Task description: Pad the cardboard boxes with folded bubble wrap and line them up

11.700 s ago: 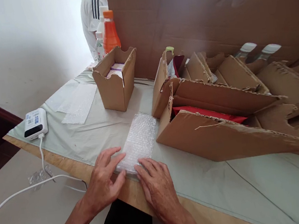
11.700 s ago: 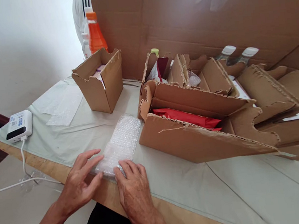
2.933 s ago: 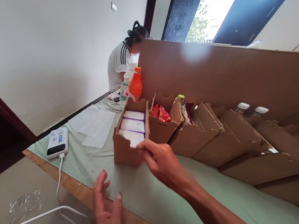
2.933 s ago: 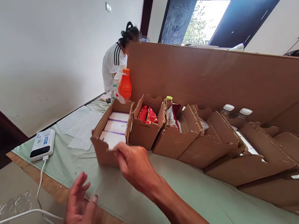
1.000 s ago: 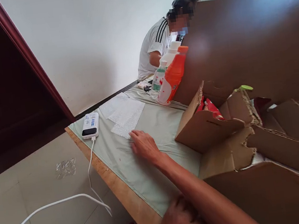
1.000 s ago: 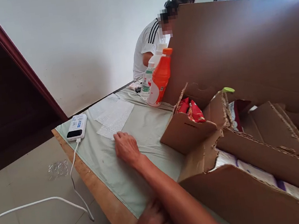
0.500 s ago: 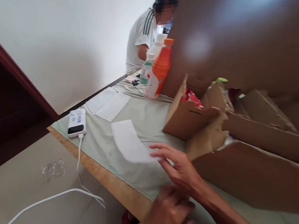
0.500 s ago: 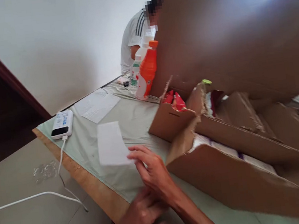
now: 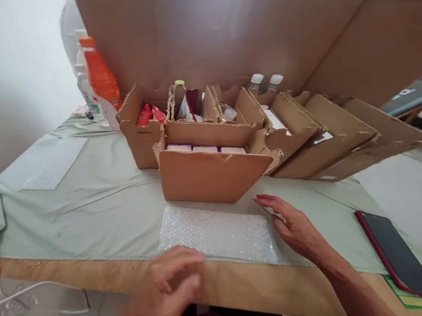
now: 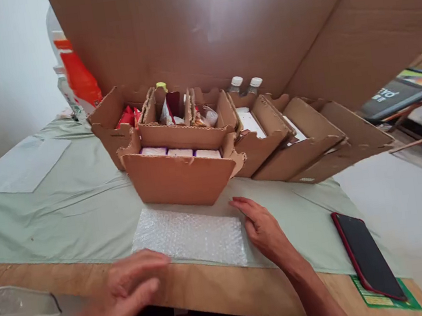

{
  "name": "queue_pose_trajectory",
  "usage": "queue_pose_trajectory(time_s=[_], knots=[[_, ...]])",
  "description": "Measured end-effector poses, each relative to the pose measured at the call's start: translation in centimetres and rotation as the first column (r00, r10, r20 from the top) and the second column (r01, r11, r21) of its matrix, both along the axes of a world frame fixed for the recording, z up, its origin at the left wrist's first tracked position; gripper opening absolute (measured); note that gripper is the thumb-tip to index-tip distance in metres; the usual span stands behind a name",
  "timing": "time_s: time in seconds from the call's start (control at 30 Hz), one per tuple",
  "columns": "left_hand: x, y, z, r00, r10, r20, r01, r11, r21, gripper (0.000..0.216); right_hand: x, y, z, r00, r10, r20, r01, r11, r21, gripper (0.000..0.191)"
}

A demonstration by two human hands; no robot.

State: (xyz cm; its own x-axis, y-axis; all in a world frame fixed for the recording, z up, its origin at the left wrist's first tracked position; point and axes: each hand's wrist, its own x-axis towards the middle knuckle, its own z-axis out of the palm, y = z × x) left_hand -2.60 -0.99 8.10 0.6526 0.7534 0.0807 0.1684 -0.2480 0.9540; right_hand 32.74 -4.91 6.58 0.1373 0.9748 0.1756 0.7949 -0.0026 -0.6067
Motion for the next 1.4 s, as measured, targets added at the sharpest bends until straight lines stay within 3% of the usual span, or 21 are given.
queue_pose_trajectory(time_s=[0.07, 0.13, 0.2, 0.33, 0.4, 0.53, 0.67, 0.77, 0.83, 0.9, 0.97, 1.0, 1.1, 1.17, 1.3, 1.4], knots=[[-0.3, 2.5, -0.2, 0.950, 0.309, -0.051, -0.303, 0.948, 0.097, 0.030, 0.3, -0.2, 0.2, 0.992, -0.125, -0.001, 0.125, 0.992, 0.035, 0.040], [0.0, 5.4, -1.0, 0.819, 0.572, -0.046, -0.563, 0.817, 0.121, 0.045, -0.1, 0.7, 0.6, 0.984, -0.161, -0.079, 0.164, 0.986, 0.034, 0.041], [1.0, 8.1, -2.0, 0.758, 0.652, -0.016, -0.648, 0.756, 0.098, 0.064, -0.9, 2.7, 0.9, 0.980, -0.100, -0.175, 0.107, 0.994, 0.035, 0.050], [3.7, 10.9, -3.2, 0.873, 0.485, 0.048, -0.487, 0.872, 0.050, 0.064, -2.1, 6.8, 0.5, 0.957, -0.034, -0.287, 0.048, 0.998, 0.041, 0.055], [4.7, 11.0, -3.6, 0.891, 0.448, 0.070, -0.450, 0.892, 0.026, 0.056, -2.5, 7.9, 0.1, 0.956, -0.054, -0.287, 0.068, 0.997, 0.041, 0.053], [5.3, 11.0, -4.3, 0.852, 0.519, 0.072, -0.522, 0.852, 0.036, 0.045, -3.2, 8.6, -0.5, 0.959, -0.074, -0.275, 0.089, 0.995, 0.045, 0.051], [4.4, 10.7, -4.0, 0.864, 0.502, 0.051, -0.504, 0.863, 0.046, 0.047, -2.8, 7.7, -0.5, 0.954, -0.086, -0.287, 0.093, 0.996, 0.009, 0.050], [3.2, 8.5, -2.8, 0.790, 0.612, 0.035, -0.612, 0.782, 0.118, 0.065, -2.1, 5.2, -0.6, 0.963, -0.128, -0.235, 0.132, 0.991, 0.001, 0.046], [2.7, 6.2, -1.8, 0.741, 0.671, 0.013, -0.666, 0.733, 0.136, 0.067, -2.6, 3.2, -0.8, 0.980, -0.149, -0.129, 0.159, 0.985, 0.069, 0.037], [2.9, 4.3, -1.0, 0.820, 0.573, -0.007, -0.572, 0.819, 0.048, 0.050, -4.8, 1.7, -0.9, 0.998, -0.068, -0.007, 0.068, 0.988, 0.135, 0.030], [3.6, 3.5, -0.7, 0.930, 0.369, 0.010, -0.364, 0.922, -0.135, 0.034, -8.2, 1.3, -1.2, 0.986, 0.137, 0.095, -0.148, 0.983, 0.113, 0.031], [4.0, 3.5, -0.7, 0.952, 0.304, 0.036, -0.286, 0.925, -0.249, 0.032, -10.0, 1.4, -1.4, 0.961, 0.241, 0.136, -0.252, 0.965, 0.070, 0.033], [4.7, 5.0, -1.4, 0.939, 0.337, 0.068, -0.246, 0.796, -0.553, 0.037, -13.2, 1.9, -2.1, 0.877, 0.421, 0.232, -0.423, 0.905, -0.046, 0.038], [4.3, 6.2, -1.9, 0.915, 0.395, 0.081, -0.237, 0.690, -0.683, 0.039, -12.3, 1.0, -2.8, 0.859, 0.426, 0.283, -0.424, 0.903, -0.071, 0.041], [3.0, 6.8, -2.5, 0.887, 0.445, 0.120, -0.193, 0.596, -0.779, 0.038, -5.2, -4.3, -4.2, 0.910, 0.220, 0.352, -0.211, 0.975, -0.063, 0.044], [2.8, 6.2, -2.3, 0.891, 0.438, 0.122, -0.208, 0.630, -0.748, 0.034, 0.0, -8.1, -4.2, 0.923, -0.045, 0.382, 0.050, 0.999, -0.005, 0.040]])
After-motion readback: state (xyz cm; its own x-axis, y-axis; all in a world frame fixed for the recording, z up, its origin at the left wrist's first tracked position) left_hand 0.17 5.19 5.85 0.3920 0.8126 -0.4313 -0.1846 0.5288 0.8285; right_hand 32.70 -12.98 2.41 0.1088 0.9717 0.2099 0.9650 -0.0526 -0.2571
